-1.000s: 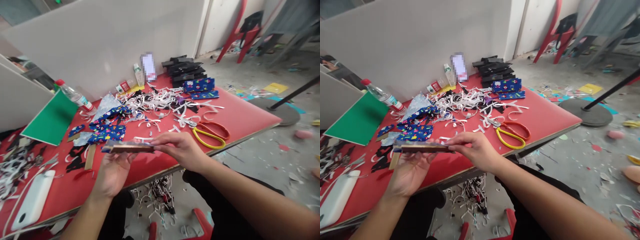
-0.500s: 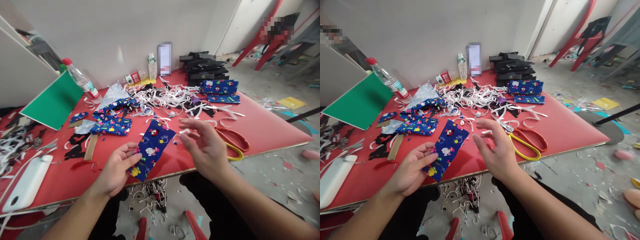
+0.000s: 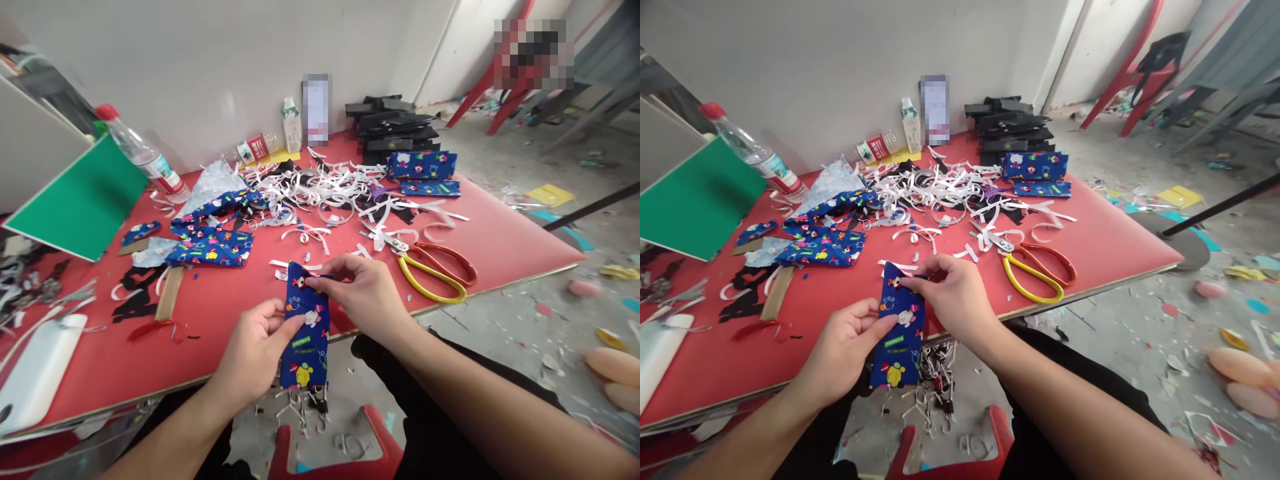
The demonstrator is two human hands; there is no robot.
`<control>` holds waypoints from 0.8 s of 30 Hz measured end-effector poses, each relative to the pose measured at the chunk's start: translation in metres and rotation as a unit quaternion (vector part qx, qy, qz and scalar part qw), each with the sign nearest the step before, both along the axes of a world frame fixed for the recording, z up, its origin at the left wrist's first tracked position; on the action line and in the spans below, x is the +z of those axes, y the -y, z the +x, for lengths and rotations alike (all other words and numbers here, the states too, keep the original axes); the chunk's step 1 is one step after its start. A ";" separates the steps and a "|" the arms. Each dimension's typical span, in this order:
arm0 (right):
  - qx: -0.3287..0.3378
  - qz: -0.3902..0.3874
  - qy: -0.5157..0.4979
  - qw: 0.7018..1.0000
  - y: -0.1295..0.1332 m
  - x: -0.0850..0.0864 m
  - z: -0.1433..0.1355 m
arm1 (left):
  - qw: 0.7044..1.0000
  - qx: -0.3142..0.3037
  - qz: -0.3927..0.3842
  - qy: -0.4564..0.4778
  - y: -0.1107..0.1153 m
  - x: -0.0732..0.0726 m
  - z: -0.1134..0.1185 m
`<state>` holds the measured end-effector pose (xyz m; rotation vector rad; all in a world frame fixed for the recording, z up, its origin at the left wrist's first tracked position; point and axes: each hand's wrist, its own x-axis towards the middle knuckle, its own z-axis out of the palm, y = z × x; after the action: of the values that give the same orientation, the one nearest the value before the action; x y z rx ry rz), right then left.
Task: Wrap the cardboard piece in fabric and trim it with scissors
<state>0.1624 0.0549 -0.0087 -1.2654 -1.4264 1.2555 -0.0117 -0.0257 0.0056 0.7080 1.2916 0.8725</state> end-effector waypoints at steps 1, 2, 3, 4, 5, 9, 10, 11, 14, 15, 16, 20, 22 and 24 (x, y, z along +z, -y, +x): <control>-0.010 0.029 0.020 0.999 -0.001 -0.002 0.001 | 1.000 -0.003 -0.001 0.002 0.000 -0.001 0.000; -0.018 0.072 0.039 0.997 -0.002 -0.005 0.002 | 1.000 -0.007 -0.005 0.007 -0.001 -0.002 0.000; -0.017 0.126 0.056 0.990 -0.002 -0.007 0.003 | 1.000 -0.011 -0.012 0.015 -0.002 -0.003 0.000; -0.003 0.186 0.070 0.980 -0.003 -0.010 0.005 | 1.000 -0.010 -0.018 0.023 -0.003 -0.004 0.000; 0.021 0.244 0.083 0.966 -0.003 -0.012 0.007 | 0.999 -0.007 -0.023 0.030 -0.004 -0.004 0.001; 0.093 0.354 0.126 0.922 -0.001 -0.018 0.012 | 0.999 0.018 -0.032 0.038 -0.006 -0.005 0.002; 0.095 0.349 0.122 0.924 -0.001 -0.018 0.012 | 0.999 0.020 -0.034 0.038 -0.006 -0.004 0.002; 0.095 0.337 0.112 0.930 -0.001 -0.018 0.012 | 0.998 0.020 -0.037 0.038 -0.006 -0.004 0.003; 0.068 0.286 0.075 0.953 -0.002 -0.016 0.008 | 0.998 0.019 -0.036 0.050 -0.006 -0.003 0.003; 0.052 0.267 0.067 0.960 -0.002 -0.014 0.007 | 0.998 0.018 -0.031 0.055 -0.006 -0.003 0.003; 0.035 0.248 0.062 0.966 -0.003 -0.013 0.005 | 0.998 0.016 -0.026 0.059 -0.005 -0.003 0.003; -0.013 0.166 0.034 0.985 -0.007 -0.007 0.000 | 0.998 0.021 -0.010 0.060 -0.002 -0.005 0.003; -0.022 0.127 0.002 0.992 -0.009 -0.004 -0.002 | 0.998 0.020 -0.006 0.061 -0.001 -0.007 0.003; -0.019 0.086 -0.043 0.995 -0.010 -0.002 -0.004 | 0.998 0.021 0.003 0.067 0.000 -0.008 0.002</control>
<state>0.1587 0.0649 -0.0103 -1.1052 -1.4085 1.1232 -0.0095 -0.0257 -0.0024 0.6193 1.1885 0.9416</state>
